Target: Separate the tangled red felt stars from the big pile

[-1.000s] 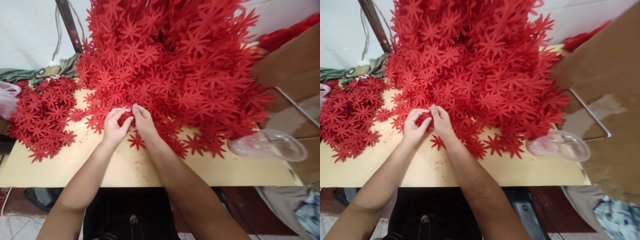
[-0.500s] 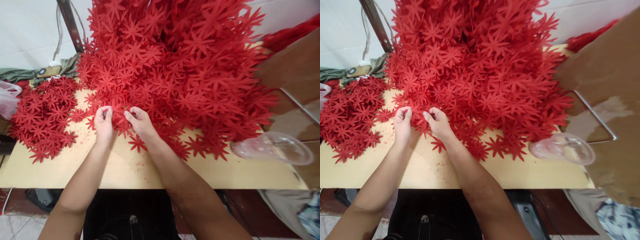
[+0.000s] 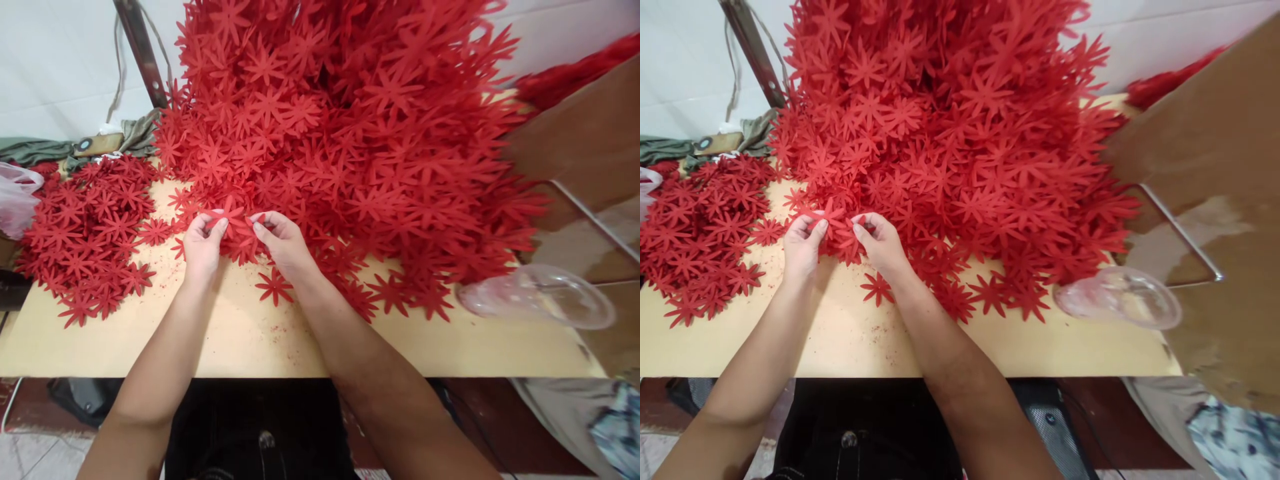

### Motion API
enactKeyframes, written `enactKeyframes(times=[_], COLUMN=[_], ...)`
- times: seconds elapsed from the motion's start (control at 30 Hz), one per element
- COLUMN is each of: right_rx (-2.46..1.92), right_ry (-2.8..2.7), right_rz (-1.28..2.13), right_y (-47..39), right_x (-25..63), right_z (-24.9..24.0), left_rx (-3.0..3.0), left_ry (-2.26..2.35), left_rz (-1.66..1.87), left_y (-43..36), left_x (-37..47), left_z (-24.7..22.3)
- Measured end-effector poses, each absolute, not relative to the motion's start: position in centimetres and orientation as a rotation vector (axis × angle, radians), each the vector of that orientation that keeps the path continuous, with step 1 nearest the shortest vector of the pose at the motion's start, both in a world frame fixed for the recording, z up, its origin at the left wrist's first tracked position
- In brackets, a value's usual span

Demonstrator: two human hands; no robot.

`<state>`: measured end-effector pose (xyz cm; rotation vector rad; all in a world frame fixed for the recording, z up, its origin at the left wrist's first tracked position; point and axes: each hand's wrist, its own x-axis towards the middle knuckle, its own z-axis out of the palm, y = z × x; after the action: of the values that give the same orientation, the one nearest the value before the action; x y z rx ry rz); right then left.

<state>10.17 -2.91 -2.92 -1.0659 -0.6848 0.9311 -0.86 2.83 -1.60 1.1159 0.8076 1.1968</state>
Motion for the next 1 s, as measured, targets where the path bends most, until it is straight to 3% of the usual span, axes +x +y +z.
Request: enactKeyframes(times=[0.33, 0.77, 1.0], right_rx=[-1.027, -1.038, -1.021], right_ry=[-0.713, -0.362, -0.611], right_rz=[1.028, 0.714, 0.94], right_y=[-3.4, -3.6, -3.8], right_x=[10.2, 12.7, 11.0], right_z=[-2.2, -2.3, -1.7], left_rx=[1.231, 1.245, 1.251], left_ry=[0.694, 0.817, 0.738], left_rz=[1.022, 1.118, 1.052], left_y=[1.7, 2.7, 1.9], left_x=[-0.3, -0.4, -0.1], left_z=[-1.6, -1.6, -1.7])
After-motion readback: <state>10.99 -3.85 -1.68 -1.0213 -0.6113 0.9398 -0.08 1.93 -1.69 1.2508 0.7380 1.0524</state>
